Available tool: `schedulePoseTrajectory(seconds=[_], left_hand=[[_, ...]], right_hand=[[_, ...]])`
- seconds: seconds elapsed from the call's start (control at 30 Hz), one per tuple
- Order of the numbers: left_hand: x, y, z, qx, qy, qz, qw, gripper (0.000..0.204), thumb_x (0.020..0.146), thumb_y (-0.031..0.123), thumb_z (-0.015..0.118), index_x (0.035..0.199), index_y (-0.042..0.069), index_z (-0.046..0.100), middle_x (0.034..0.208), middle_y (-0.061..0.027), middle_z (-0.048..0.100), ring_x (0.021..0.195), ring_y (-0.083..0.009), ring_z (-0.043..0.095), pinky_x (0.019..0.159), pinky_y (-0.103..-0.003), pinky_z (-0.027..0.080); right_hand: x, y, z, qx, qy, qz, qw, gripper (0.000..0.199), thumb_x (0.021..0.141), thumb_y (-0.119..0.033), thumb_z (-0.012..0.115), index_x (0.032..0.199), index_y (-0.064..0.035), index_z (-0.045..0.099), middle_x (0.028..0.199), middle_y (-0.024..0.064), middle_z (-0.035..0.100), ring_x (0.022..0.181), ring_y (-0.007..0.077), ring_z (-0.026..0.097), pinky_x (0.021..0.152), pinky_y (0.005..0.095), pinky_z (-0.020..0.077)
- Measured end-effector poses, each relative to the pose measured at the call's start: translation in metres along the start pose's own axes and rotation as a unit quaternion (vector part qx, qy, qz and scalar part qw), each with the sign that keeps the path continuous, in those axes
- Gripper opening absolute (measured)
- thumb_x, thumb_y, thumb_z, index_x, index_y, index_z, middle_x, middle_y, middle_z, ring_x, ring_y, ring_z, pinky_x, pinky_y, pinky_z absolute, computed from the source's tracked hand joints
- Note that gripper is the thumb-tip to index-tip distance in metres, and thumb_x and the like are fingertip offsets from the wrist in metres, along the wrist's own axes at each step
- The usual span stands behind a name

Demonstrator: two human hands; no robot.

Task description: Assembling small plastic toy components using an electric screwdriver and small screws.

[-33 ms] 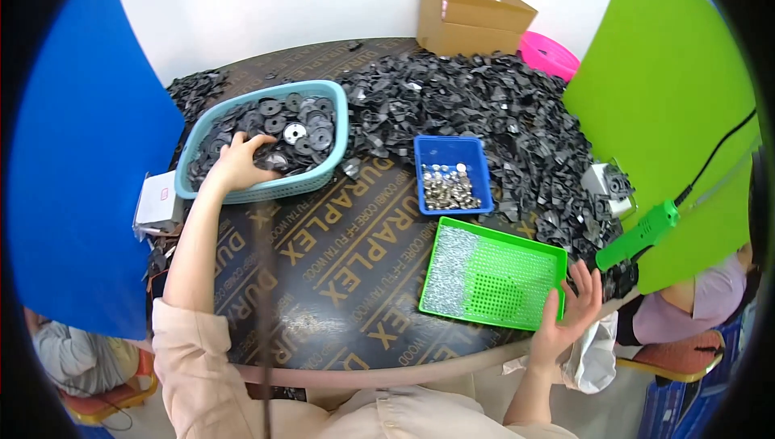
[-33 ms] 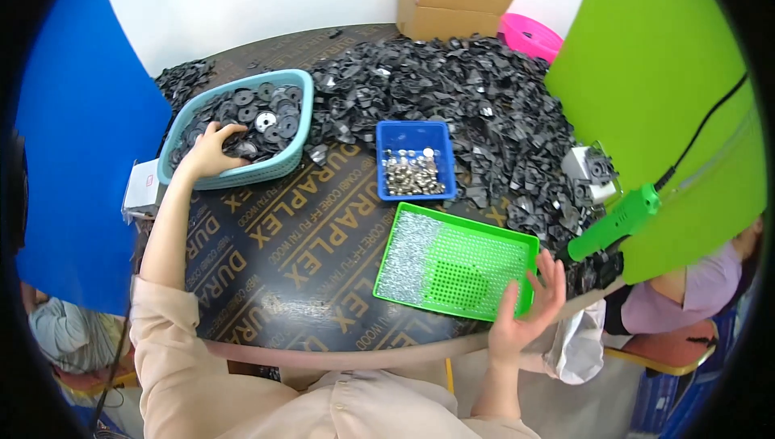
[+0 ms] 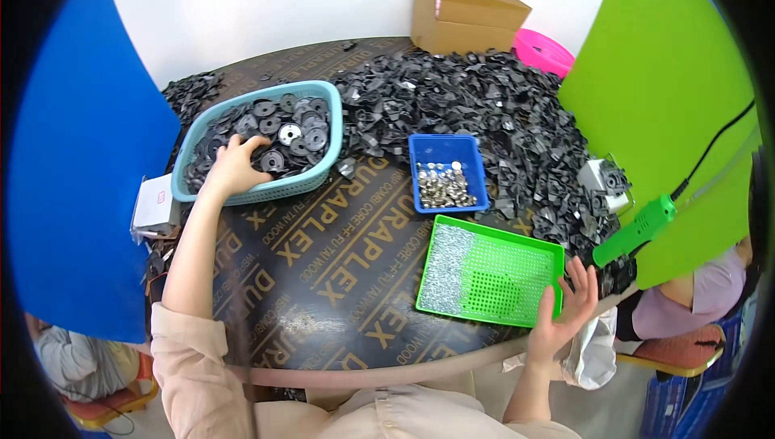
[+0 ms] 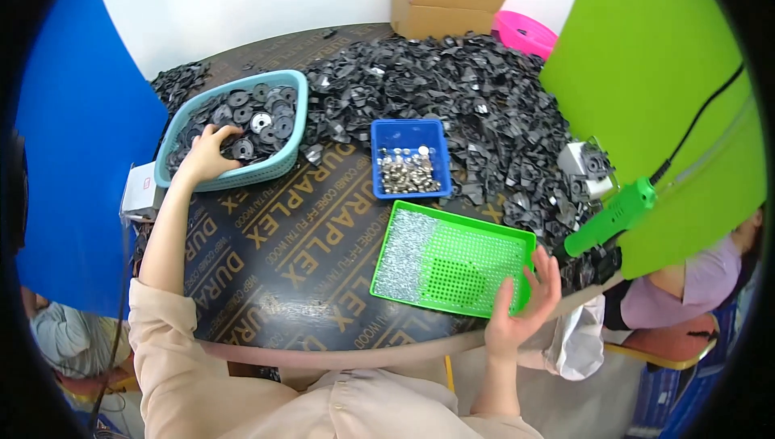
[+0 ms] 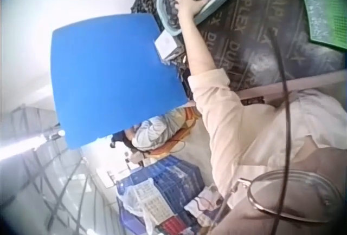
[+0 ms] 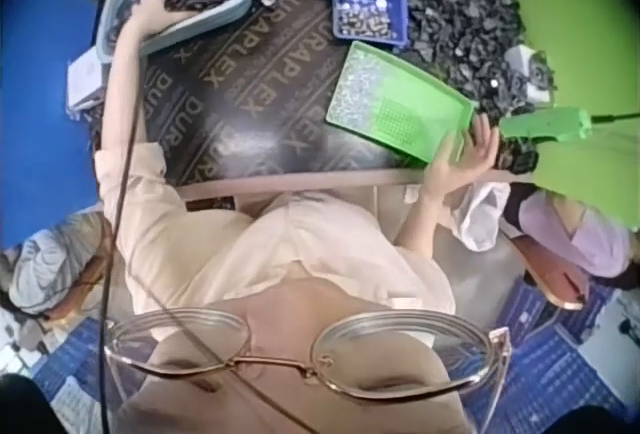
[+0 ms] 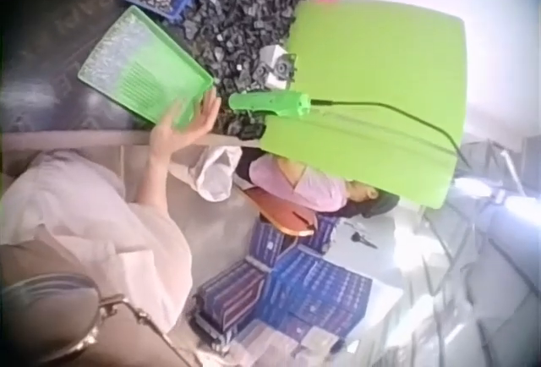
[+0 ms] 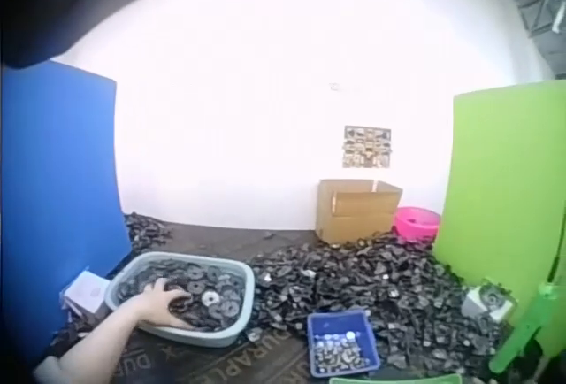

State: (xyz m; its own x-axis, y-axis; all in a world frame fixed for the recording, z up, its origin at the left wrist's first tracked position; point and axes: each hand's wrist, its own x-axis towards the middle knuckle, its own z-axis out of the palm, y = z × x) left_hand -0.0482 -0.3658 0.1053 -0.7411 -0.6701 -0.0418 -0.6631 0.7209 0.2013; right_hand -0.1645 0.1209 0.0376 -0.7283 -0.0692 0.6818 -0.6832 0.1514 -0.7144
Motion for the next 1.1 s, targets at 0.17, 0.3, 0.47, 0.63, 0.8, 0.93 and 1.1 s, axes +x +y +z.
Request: schedulePoseTrajectory(seconds=[0.17, 0.3, 0.47, 0.63, 0.8, 0.93, 1.1], left_hand=[[-0.002, 0.006, -0.004, 0.010, -0.011, -0.028, 1.000, 0.085, 0.061, 0.039, 0.083, 0.137, 0.029, 0.048, 0.134, -0.0277, 0.043, 0.126, -0.0461, 0.042, 0.105, -0.049, 0.037], [0.004, -0.006, 0.000, 0.027, 0.061, 0.015, 0.998, 0.076, 0.060, 0.034, 0.084, 0.130, 0.027, 0.055, 0.128, -0.0245, 0.048, 0.117, -0.0428, 0.051, 0.098, -0.046, 0.043], [0.001, -0.004, 0.010, -0.009, 0.163, 0.052, 0.985, 0.041, 0.068, 0.016, 0.077, 0.106, 0.016, 0.063, 0.102, -0.0106, 0.061, 0.098, -0.0328, 0.061, 0.082, -0.042, 0.050], [0.005, -0.002, 0.007, -0.001, 0.195, 0.032, 0.980, 0.041, 0.070, 0.019, 0.077, 0.108, 0.018, 0.063, 0.101, -0.0109, 0.062, 0.098, -0.0316, 0.061, 0.082, -0.040, 0.050], [0.008, -0.002, 0.002, -0.038, 0.243, 0.014, 0.969, 0.038, 0.072, 0.021, 0.075, 0.108, 0.017, 0.064, 0.108, -0.0119, 0.063, 0.105, -0.0315, 0.060, 0.086, -0.040, 0.048], [0.023, -0.008, 0.011, 0.000, 0.266, 0.012, 0.964, 0.042, 0.071, 0.025, 0.076, 0.110, 0.019, 0.063, 0.105, -0.0124, 0.064, 0.101, -0.0308, 0.062, 0.083, -0.041, 0.050], [0.021, 0.033, 0.023, 0.074, 0.288, 0.003, 0.955, 0.042, 0.072, 0.021, 0.075, 0.112, 0.020, 0.062, 0.107, -0.0112, 0.061, 0.100, -0.0335, 0.060, 0.081, -0.044, 0.053]], right_hand=[[-0.007, 0.010, -0.007, -0.065, 0.022, -0.017, 0.998, 0.057, 0.085, 0.003, 0.057, 0.138, -0.0008, 0.035, 0.133, 0.0188, 0.049, 0.123, 0.0272, 0.048, 0.101, 0.0392, 0.0368], [-0.013, 0.016, -0.012, -0.129, 0.021, -0.032, 0.991, 0.051, 0.085, 0.002, 0.058, 0.133, -0.0005, 0.040, 0.130, 0.0171, 0.052, 0.123, 0.0287, 0.048, 0.103, 0.0412, 0.0346], [-0.019, 0.014, -0.010, -0.189, 0.017, -0.125, 0.974, 0.046, 0.082, 0.002, 0.060, 0.126, -0.0011, 0.044, 0.125, 0.0164, 0.055, 0.122, 0.0346, 0.046, 0.106, 0.0453, 0.0326], [-0.021, 0.017, -0.012, -0.197, 0.014, -0.139, 0.970, 0.045, 0.082, 0.002, 0.060, 0.123, -0.0018, 0.045, 0.124, 0.0159, 0.055, 0.123, 0.0357, 0.045, 0.106, 0.0462, 0.0324], [-0.031, -0.006, -0.002, -0.193, -0.020, -0.219, 0.956, 0.048, 0.073, 0.001, 0.065, 0.119, -0.0047, 0.050, 0.116, 0.0171, 0.059, 0.110, 0.0321, 0.053, 0.094, 0.0422, 0.0415], [-0.036, -0.096, 0.082, 0.066, -0.310, -0.216, 0.924, 0.039, 0.067, -0.003, 0.073, 0.105, -0.0073, 0.065, 0.097, 0.0092, 0.065, 0.080, 0.0231, 0.064, 0.066, 0.0323, 0.0474], [-0.031, -0.177, 0.152, 0.177, -0.348, -0.212, 0.896, 0.032, 0.076, -0.024, 0.073, 0.101, -0.0078, 0.064, 0.083, 0.0059, 0.061, 0.070, 0.0217, 0.063, 0.058, 0.0307, 0.0506]])
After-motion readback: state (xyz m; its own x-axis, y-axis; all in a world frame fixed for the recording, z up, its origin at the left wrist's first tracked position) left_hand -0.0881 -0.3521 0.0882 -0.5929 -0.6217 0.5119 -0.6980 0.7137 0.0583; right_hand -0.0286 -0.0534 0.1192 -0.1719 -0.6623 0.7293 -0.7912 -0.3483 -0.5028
